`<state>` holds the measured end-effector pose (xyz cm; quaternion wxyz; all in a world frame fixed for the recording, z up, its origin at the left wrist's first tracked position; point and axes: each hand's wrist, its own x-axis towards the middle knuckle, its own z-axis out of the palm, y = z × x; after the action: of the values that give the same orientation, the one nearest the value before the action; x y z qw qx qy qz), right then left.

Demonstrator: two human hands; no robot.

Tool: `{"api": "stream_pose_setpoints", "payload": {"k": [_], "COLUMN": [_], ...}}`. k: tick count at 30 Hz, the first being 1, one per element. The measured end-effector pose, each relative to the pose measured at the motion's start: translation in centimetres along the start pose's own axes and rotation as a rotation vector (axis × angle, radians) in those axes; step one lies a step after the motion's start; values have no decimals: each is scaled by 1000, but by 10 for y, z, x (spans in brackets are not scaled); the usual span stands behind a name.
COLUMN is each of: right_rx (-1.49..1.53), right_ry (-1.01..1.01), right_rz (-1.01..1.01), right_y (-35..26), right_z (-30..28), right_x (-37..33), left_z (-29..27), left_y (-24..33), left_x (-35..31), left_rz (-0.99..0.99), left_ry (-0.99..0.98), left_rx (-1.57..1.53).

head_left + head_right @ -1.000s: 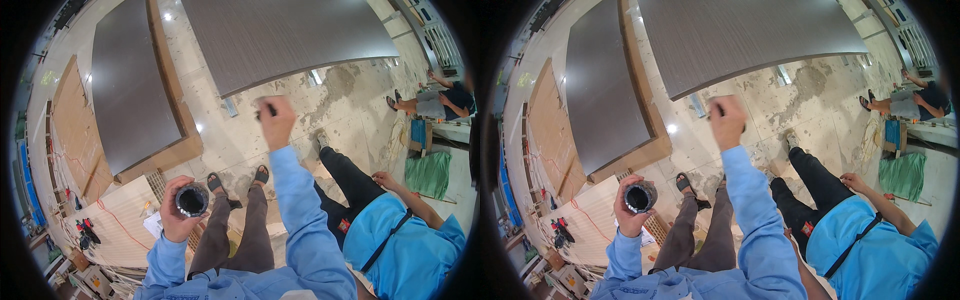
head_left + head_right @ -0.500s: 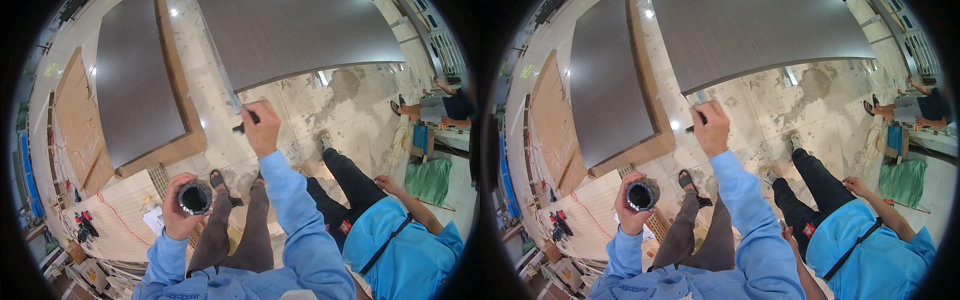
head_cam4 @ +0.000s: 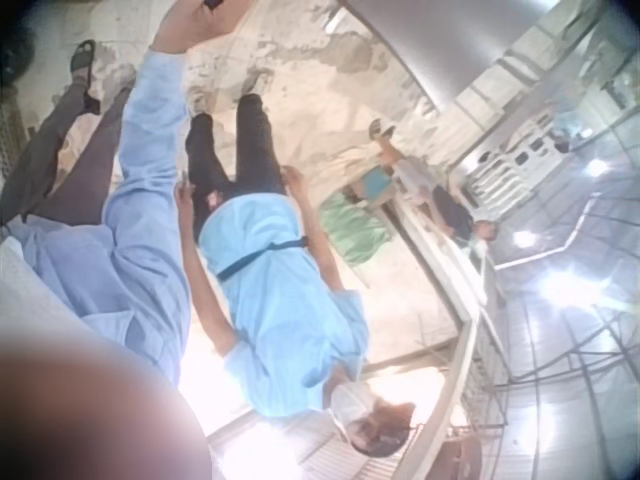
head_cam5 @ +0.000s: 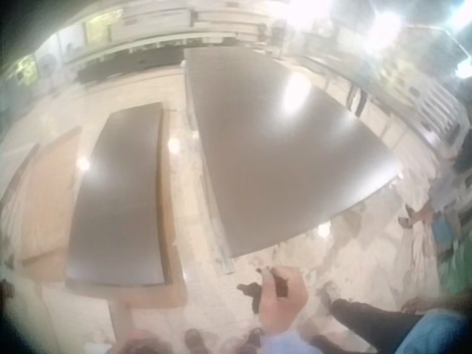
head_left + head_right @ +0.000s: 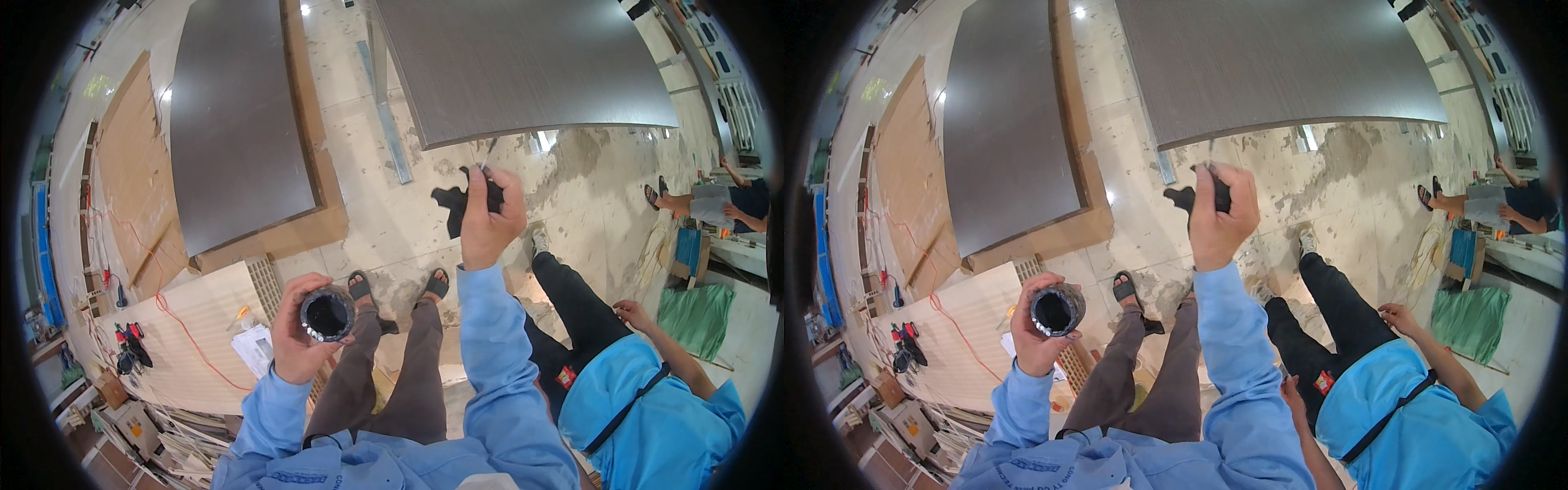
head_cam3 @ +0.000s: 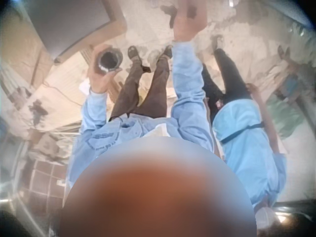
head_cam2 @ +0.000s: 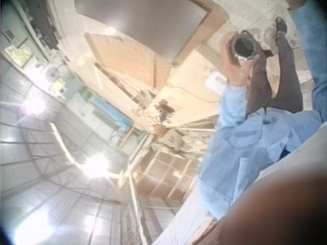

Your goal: The person applies a dark liquid to the edge of a large flat panel using a small brush and a cloth, repeatedly dipping the brush into a small container and wiping the edge. Another person in a blue shirt assists by holding and moving the panel.

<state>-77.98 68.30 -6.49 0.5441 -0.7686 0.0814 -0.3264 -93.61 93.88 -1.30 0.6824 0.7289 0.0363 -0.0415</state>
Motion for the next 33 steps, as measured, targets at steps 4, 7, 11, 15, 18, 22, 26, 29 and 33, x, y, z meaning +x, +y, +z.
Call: {"api": "stream_pose_setpoints", "payload": {"k": [4, 7, 11, 15, 18, 22, 26, 29, 33], "right_rx": [-70, -180, -191, -138, -129, -149, -153, -214, -226], "right_ry": [-85, -251, -531, -592, -487, -340, -221, -64, -197], "right_rz": [-465, -713, -740, -447, -168, -79, -90, 31, -6], "right_y": [-5, 12, 31, 34, 24, 2, -1, 9, 23], "right_z": [46, 74, 67, 38, 23, 10, 4, 5, 12], "right_x": [30, 33, -31, -85, -88, -62, -33, -21, -21], "left_z": [-6, -11, -17, -25, -29, -36, -43, -45, -43], "left_y": [3, 5, 10, 9, 8, 11, 13, 13, 12], "left_x": [-2, 0, -2, 3, 4, 4, 7, 8, 8], "left_rz": [-31, -14, -27, -18, 5, 7, 9, 13, 28], "left_ry": [8, 19, 60, 46, 59, 79, 80, 81, 62], "left_rx": [-38, 16, -73, -83, -122, -107, -89, -96, -69]}}
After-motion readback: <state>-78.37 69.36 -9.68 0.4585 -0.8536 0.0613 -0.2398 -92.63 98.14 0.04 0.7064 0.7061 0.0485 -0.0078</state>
